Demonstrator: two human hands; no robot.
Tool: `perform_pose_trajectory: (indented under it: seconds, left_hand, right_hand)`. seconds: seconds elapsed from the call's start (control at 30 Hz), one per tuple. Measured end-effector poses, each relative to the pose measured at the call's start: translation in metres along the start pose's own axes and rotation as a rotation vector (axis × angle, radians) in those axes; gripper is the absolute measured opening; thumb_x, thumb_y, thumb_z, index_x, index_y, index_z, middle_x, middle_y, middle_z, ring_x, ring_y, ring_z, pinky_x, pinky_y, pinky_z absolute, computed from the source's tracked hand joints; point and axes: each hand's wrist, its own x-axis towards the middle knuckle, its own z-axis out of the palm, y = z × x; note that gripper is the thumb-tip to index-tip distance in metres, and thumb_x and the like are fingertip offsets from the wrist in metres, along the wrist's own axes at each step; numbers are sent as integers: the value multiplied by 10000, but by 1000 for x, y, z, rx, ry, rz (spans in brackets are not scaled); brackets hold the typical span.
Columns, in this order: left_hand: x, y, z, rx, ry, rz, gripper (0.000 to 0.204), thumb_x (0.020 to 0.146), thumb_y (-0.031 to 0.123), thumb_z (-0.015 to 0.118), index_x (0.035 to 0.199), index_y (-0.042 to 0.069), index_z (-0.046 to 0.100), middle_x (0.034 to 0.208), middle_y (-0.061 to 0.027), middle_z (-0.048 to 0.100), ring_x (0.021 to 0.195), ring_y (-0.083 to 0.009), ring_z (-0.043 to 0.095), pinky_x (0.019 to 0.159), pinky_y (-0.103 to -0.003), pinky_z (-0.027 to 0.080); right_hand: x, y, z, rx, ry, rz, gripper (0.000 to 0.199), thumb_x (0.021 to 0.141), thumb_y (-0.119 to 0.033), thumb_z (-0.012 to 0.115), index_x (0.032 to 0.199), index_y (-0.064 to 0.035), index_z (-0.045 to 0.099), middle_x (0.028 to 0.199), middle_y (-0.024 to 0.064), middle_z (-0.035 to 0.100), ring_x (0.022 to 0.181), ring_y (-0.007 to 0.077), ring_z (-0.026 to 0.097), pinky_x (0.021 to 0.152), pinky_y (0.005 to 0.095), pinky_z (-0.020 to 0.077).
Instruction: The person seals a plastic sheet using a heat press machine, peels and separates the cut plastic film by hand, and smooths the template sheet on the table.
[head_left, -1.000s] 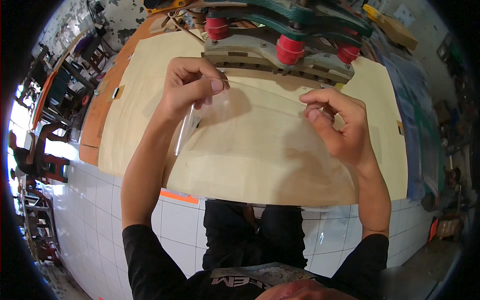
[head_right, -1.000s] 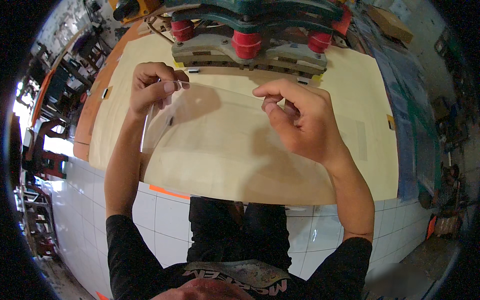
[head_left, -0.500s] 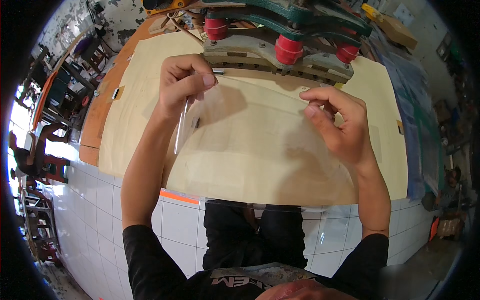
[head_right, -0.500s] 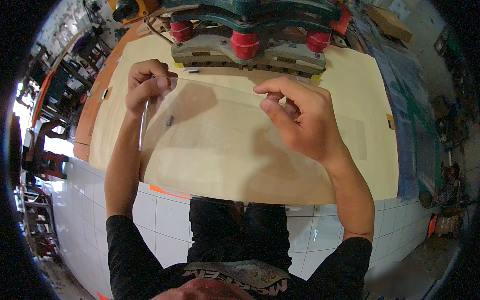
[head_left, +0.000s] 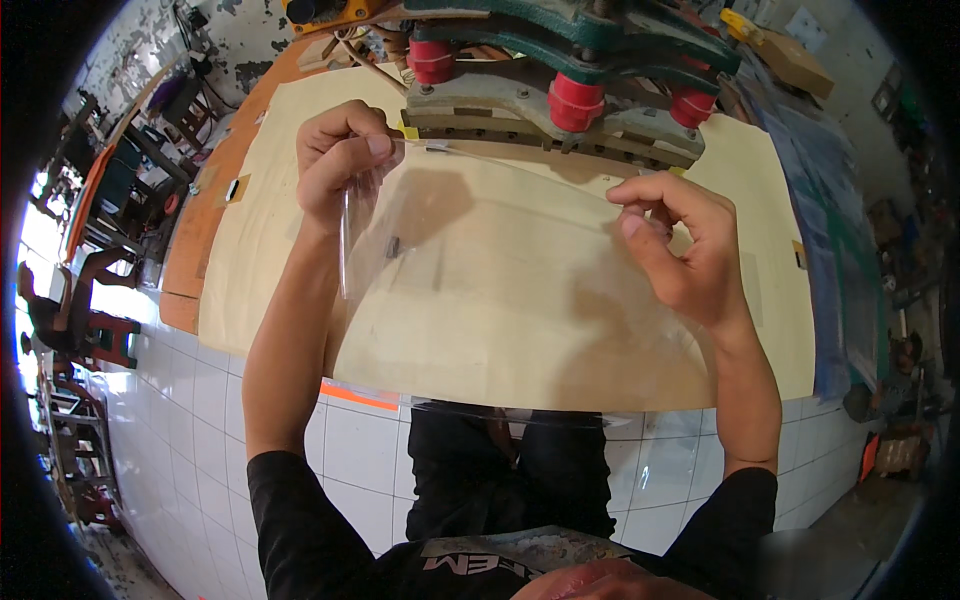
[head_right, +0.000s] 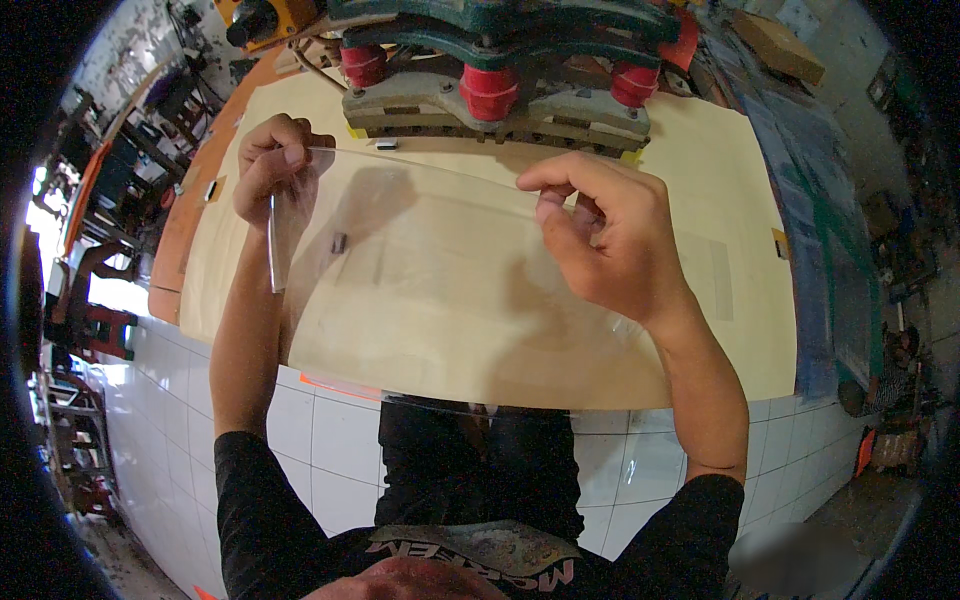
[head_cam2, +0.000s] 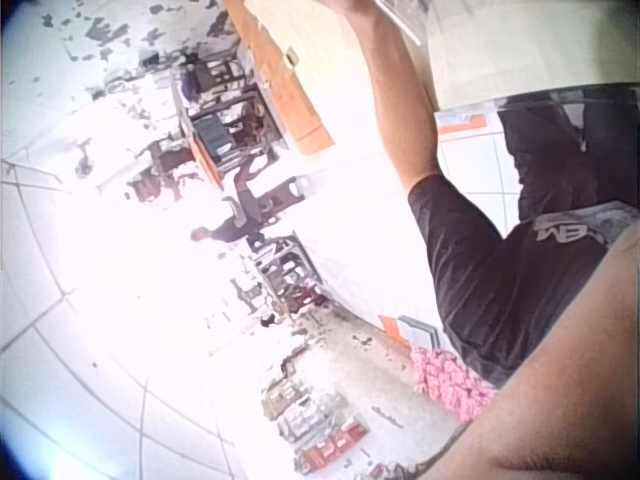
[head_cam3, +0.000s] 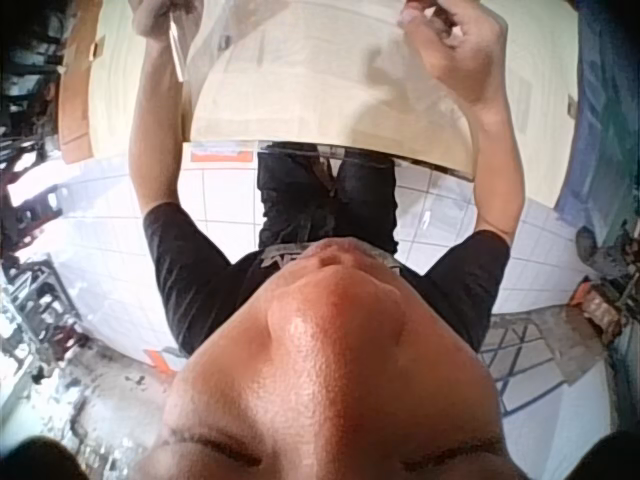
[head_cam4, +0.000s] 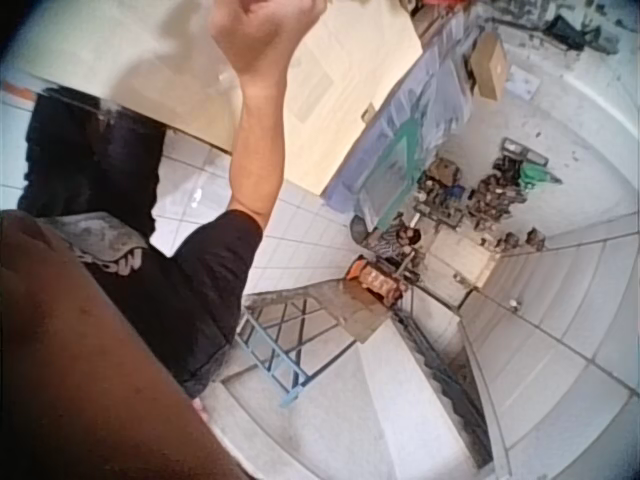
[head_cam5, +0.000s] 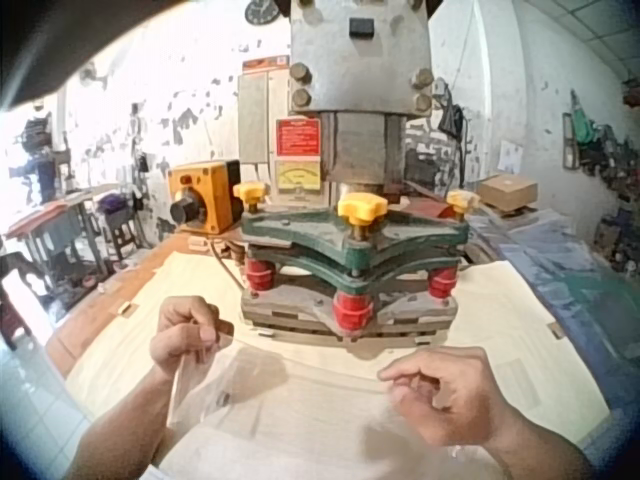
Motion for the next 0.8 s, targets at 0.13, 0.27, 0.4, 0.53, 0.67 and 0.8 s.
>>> perform_pose_trajectory:
  seconds: [0.13, 0.27, 0.4, 0.53, 0.67, 0.8]
  left_hand:
    - [1, -1, 2, 5, 22, -5, 120, 652, 102, 509, 628, 21, 424, 578, -37, 348, 523, -126, 302, 507, -279, 249]
    - [1, -2, -1, 23, 26, 1, 114, 653, 103, 499, 628, 16, 431, 580, -40, 352, 520, -123, 300, 505, -278, 251]
    - [1, -2, 0, 18, 29, 2, 113, 653, 103, 499, 628, 13, 436, 581, -39, 356, 516, -121, 299, 505, -276, 251]
    - [1, -2, -3, 37, 39, -2, 122, 662, 110, 514, 628, 19, 439, 584, -35, 365, 517, -121, 309, 507, -278, 255]
    - [2, -1, -3, 64, 38, 5, 132, 670, 118, 527, 630, 30, 437, 588, -34, 372, 529, -125, 324, 516, -280, 267]
    - [2, -1, -4, 64, 41, 18, 135, 671, 116, 527, 633, 30, 431, 590, -33, 369, 536, -127, 320, 521, -283, 268]
  right_hand:
    - [-1, 4, -1, 30, 19, 15, 245, 735, 15, 547, 936, -18, 682, 743, 46, 636, 573, 52, 495, 504, 204, 383]
    - [-1, 3, -2, 48, 16, 51, 290, 695, 30, 494, 922, 0, 671, 749, 65, 640, 644, 71, 563, 532, 198, 408]
    - [0, -1, -4, 45, 13, 59, 267, 700, 30, 501, 910, 1, 665, 754, 64, 644, 654, 76, 570, 542, 203, 414]
    - [0, 0, -3, 37, 25, 59, 235, 713, 29, 522, 902, -3, 658, 762, 64, 650, 648, 82, 566, 553, 212, 420]
    - [0, 1, -4, 33, 25, 47, 227, 728, 34, 539, 916, -9, 660, 784, 60, 649, 643, 86, 558, 551, 217, 416]
    - [2, -1, -1, 8, 33, 23, 244, 738, 39, 544, 937, -18, 672, 795, 55, 639, 625, 91, 544, 548, 221, 413]
